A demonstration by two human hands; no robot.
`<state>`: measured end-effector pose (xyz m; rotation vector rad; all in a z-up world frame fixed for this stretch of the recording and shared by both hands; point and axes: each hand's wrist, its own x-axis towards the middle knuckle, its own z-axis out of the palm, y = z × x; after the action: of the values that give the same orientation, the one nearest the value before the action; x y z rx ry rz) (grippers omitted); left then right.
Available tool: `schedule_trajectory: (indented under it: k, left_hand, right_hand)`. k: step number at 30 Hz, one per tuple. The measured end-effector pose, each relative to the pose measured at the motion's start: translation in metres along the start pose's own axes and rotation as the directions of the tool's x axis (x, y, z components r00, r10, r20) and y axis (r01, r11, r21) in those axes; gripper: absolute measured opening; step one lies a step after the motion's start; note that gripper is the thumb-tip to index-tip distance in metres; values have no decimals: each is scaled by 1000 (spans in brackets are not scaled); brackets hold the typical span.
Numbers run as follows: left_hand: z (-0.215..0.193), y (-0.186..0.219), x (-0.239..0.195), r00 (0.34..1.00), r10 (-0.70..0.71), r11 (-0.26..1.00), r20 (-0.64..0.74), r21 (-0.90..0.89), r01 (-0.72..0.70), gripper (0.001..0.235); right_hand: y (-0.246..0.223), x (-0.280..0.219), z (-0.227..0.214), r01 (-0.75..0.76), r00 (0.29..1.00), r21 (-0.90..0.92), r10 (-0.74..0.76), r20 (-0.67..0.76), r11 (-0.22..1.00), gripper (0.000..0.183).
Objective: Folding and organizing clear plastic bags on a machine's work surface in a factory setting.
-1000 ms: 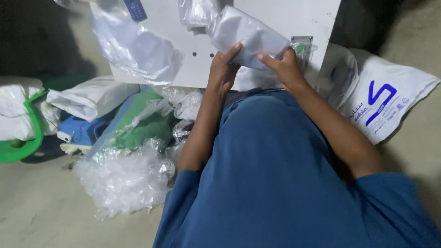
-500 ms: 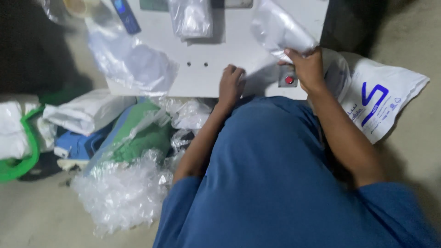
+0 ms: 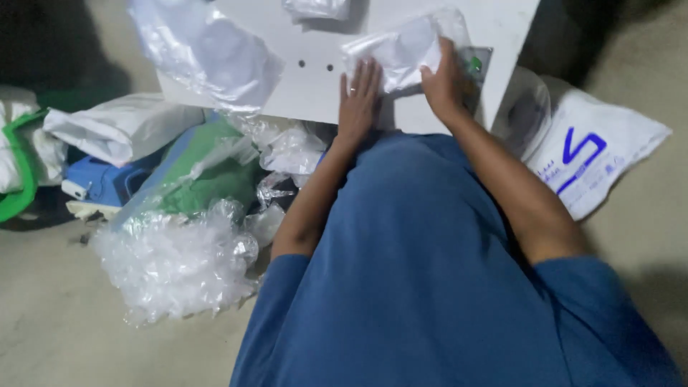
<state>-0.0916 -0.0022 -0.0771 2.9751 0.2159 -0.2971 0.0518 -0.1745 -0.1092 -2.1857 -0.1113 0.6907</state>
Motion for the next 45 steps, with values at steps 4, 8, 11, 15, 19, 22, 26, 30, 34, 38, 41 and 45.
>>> schedule_trajectory:
  k: [4, 8, 11, 15, 19, 22, 26, 30, 34, 38, 41, 45]
  left_hand:
    - [-3, 2, 12, 986, -20, 997, 167, 75, 8, 72]
    - [5, 4, 5, 987, -65, 998, 148, 16, 64, 79]
    - [14, 0, 9, 981, -83, 996, 174, 35, 78, 105]
    - [2, 3, 5, 968, -82, 997, 236, 17, 80, 109]
    - [23, -13, 4, 982, -44, 999, 184, 1, 45, 109]
    - [9, -23, 9, 989, -124, 970, -82, -218, 104, 73]
    - [-23, -32, -2, 771, -601, 106, 212, -935, 339, 112]
    - [-44, -46, -20, 909, -217, -260, 357, -918, 299, 56]
    - [-12, -71, -14, 843, -482, -97, 240, -971, 220, 23]
    - [24, -155, -1, 349, -907, 326, -234, -916, 232, 14]
    - [68, -228, -7, 369, -883, 431, -291, -815, 389, 33]
    - [98, -262, -14, 354, -925, 314, -135, -795, 519, 24]
  right_hand:
    - [-83, -35, -41, 581, 775, -343, -630, -44, 738, 54]
    - [-27, 9, -15, 673, 731, -503, -588, 345, 541, 35]
    - [-51, -10, -36, 382, 917, -427, -392, 68, 819, 40]
    - [-44, -4, -14, 106, 964, -101, -127, -232, 989, 55]
    - [-70, 9, -9, -303, 946, -164, 317, 69, 939, 68]
    - [-87, -5, -25, -105, 986, 32, 100, 130, 994, 48]
    - [-106, -42, -53, -248, 940, 575, 50, 337, 779, 41]
    - [-45, -60, -27, -351, 873, 581, 31, 488, 734, 81]
    - [36, -19, 11, -188, 950, 606, -13, 312, 773, 45]
    - [24, -39, -14, -149, 987, 613, 84, 135, 776, 43]
    - [-9, -28, -43, -65, 991, 627, 125, -52, 776, 42]
    - [-43, -51, -63, -69, 992, 569, 117, -48, 819, 19]
